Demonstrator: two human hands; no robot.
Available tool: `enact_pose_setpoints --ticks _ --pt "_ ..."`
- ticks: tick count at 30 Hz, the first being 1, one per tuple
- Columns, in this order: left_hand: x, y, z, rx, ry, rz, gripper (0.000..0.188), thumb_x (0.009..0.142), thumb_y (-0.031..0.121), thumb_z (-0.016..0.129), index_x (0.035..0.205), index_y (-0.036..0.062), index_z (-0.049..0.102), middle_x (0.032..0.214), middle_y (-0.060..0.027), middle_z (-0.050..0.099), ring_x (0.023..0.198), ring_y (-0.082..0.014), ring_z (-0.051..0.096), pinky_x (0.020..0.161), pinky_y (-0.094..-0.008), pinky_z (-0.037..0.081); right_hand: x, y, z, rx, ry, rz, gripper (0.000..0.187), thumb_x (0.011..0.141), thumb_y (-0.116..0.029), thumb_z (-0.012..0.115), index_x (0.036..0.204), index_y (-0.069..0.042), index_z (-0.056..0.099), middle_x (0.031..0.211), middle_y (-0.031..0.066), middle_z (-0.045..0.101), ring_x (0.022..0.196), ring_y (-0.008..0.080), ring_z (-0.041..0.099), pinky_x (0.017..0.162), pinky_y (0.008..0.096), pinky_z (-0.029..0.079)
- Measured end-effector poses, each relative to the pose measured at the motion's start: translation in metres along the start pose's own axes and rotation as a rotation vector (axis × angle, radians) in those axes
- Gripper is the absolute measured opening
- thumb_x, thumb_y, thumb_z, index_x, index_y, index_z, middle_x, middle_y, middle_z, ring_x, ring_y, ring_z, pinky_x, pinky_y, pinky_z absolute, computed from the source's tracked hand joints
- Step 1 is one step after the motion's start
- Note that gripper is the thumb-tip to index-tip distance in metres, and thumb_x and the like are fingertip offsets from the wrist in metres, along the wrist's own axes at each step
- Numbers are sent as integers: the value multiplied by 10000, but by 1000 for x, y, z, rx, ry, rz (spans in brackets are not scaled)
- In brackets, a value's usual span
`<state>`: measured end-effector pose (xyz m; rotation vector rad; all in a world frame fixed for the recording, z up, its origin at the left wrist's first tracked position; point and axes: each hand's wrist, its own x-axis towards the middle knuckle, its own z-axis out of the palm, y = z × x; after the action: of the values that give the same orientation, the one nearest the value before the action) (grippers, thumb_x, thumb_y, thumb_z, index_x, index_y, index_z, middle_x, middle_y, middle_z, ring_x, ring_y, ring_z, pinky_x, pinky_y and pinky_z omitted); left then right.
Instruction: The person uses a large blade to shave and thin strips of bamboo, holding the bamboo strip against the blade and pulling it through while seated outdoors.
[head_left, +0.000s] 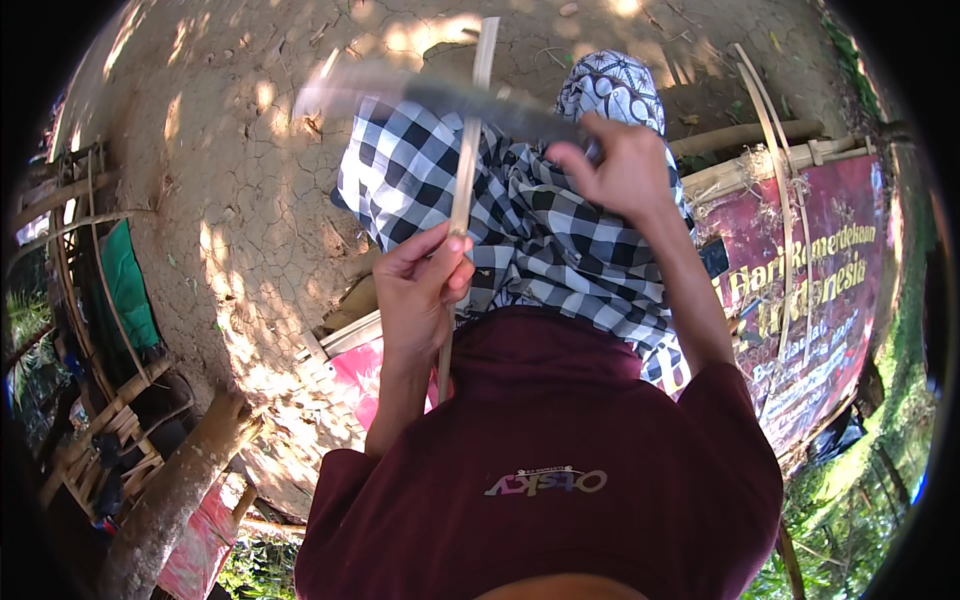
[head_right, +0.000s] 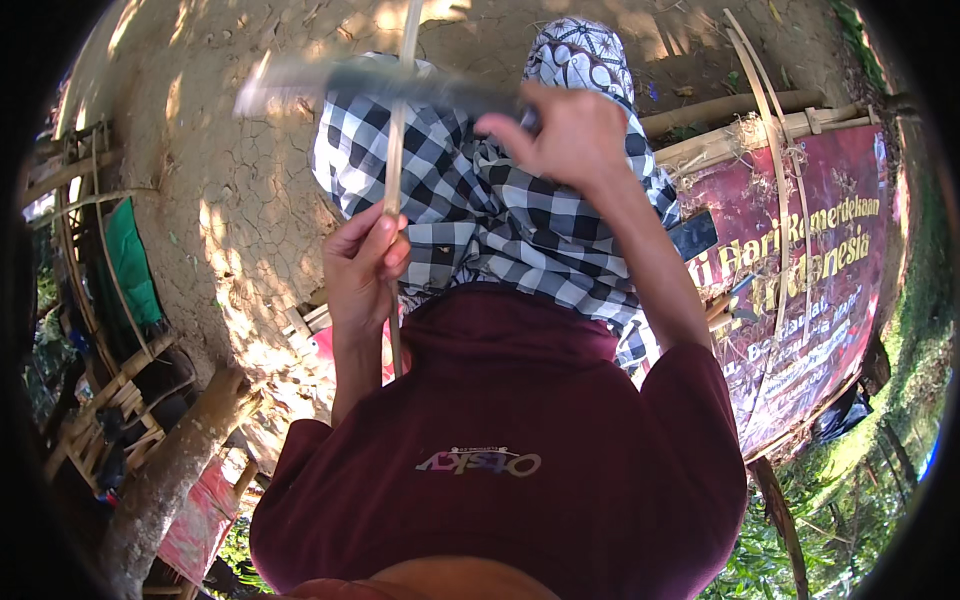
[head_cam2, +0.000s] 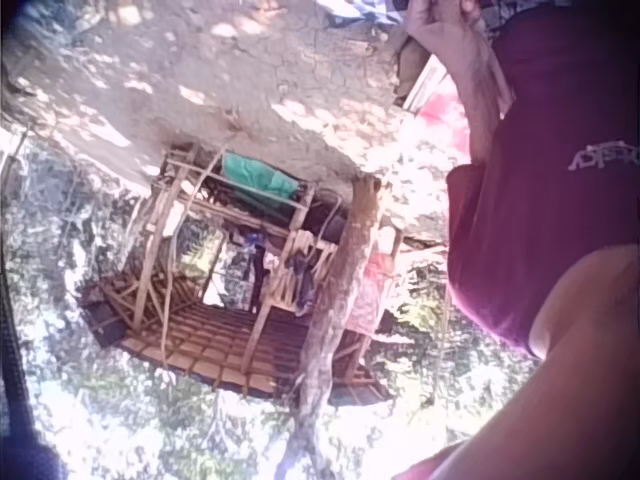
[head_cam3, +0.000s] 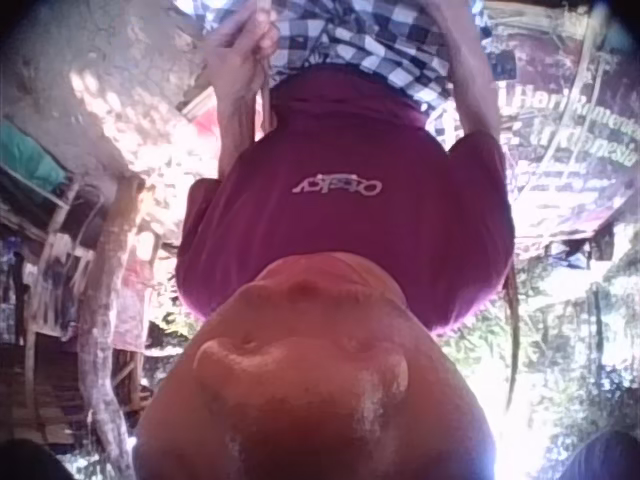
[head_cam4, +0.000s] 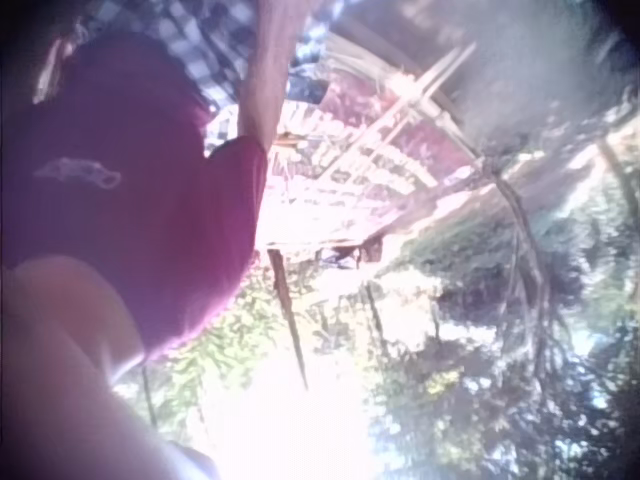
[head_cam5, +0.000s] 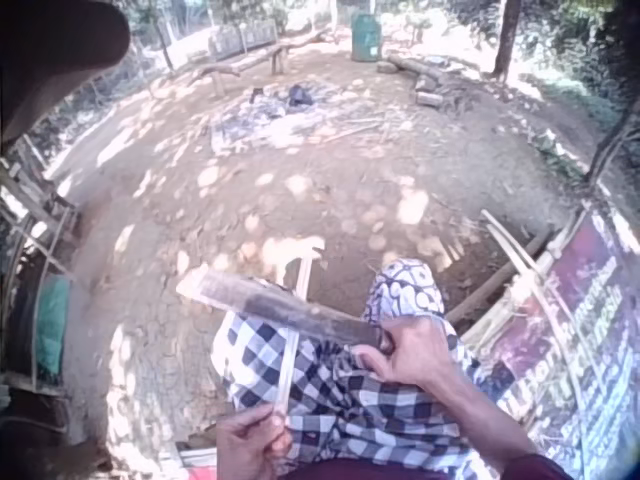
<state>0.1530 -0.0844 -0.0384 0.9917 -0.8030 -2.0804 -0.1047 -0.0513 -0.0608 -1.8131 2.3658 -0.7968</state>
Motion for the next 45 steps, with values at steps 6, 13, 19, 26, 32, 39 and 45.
enact_pose_setpoints --ticks 6,13,19,26,32,39,45 --pt "-27 2 -9 6 -79 -14 197 896 -12 607 1081 -76 626 845 -102 643 575 -100 497 454 -194 310 27 81 -44 80 174 534 608 897 -557 535 865 32 687 522 114 559 513 220 584 569 342 467" --pt "8 -3 3 -125 -148 -252 223 927 67 587 1100 -73 609 910 -97 647 665 -108 492 520 -199 343 -9 18 -28 373 107 254 391 883 -345 662 788 34 642 444 61 442 404 121 418 438 284 354" --pt "13 -6 3 -99 -213 -298 260 935 117 593 1129 -56 603 898 -70 622 693 -109 493 541 -204 364 -30 -31 -14 514 -33 -37 410 795 -420 730 725 -35 609 466 55 481 403 209 517 412 316 388" --pt "6 -10 2 -115 -283 -278 172 943 118 581 1042 -22 595 824 -33 563 642 -94 454 526 -216 332 -45 -49 -9 414 -189 -231 466 739 -513 732 752 -72 582 551 33 504 480 227 563 452 339 415" --pt "-6 -15 11 13 -233 -123 145 978 114 514 1025 -14 562 798 -38 532 589 -65 378 511 -209 280 -44 -47 -9 237 -86 -326 556 726 -646 660 676 -101 561 546 20 549 460 216 579 422 336 431" --pt "-14 6 9 27 -200 -212 259 982 125 515 1149 -58 589 777 -48 523 549 -47 349 478 -191 264 -14 -7 -14 46 26 -33 587 789 -637 611 726 -54 617 560 79 586 512 266 622 488 385 482" --pt "-42 2 -10 56 -226 -222 261 959 102 545 1139 -80 593 756 -59 536 541 -52 384 464 -186 285 2 117 -58 47 331 593 613 915 -559 517 775 20 660 522 80 544 492 184 520 534 328 428"
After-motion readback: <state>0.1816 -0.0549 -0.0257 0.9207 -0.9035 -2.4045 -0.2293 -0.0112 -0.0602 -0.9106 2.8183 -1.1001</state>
